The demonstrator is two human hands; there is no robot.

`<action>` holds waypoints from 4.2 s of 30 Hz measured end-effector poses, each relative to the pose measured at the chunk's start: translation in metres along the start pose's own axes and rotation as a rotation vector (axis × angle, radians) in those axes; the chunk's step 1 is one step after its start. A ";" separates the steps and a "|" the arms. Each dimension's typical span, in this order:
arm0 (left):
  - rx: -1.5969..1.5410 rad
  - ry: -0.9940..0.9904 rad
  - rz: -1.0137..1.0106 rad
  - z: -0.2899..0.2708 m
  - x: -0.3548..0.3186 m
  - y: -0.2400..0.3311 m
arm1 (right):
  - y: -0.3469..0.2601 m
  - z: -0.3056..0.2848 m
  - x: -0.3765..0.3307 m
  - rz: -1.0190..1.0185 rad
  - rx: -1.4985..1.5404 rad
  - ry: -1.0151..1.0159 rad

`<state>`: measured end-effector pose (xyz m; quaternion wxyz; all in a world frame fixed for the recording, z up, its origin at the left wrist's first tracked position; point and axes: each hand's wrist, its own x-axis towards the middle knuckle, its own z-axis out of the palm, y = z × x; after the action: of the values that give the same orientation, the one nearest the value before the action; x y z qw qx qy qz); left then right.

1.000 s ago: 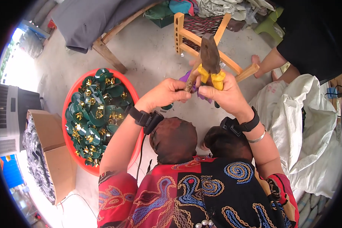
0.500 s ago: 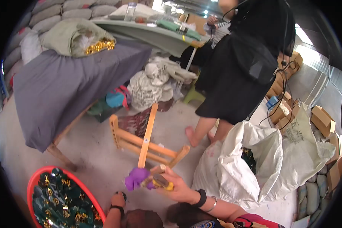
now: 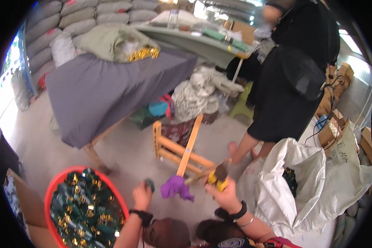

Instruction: The recorder is assembling green fabric components, possibly holiday ornaments or decorations, using pliers to attach small gold pieces.

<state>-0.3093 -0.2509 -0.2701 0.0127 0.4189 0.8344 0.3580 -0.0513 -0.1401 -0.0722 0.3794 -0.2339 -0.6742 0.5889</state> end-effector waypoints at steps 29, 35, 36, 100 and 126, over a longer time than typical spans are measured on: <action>-0.416 -0.187 0.400 -0.025 0.055 0.136 | -0.006 0.030 0.051 -0.397 -0.572 -0.207; -0.425 -0.255 0.429 -0.031 0.054 0.139 | -0.001 0.033 0.053 -0.355 -0.580 -0.266; -0.425 -0.252 0.431 -0.032 0.054 0.139 | -0.002 0.033 0.053 -0.358 -0.581 -0.266; 0.094 0.179 -0.020 -0.210 -0.041 0.036 | 0.027 -0.041 -0.006 0.050 0.122 0.251; -0.568 -0.190 0.300 -0.111 0.040 0.100 | -0.037 0.009 0.026 -0.204 0.007 0.068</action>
<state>-0.3018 -0.2480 -0.1154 0.1538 0.5483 0.6253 0.5335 -0.0690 -0.1332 -0.0302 0.4607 -0.1825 -0.6793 0.5413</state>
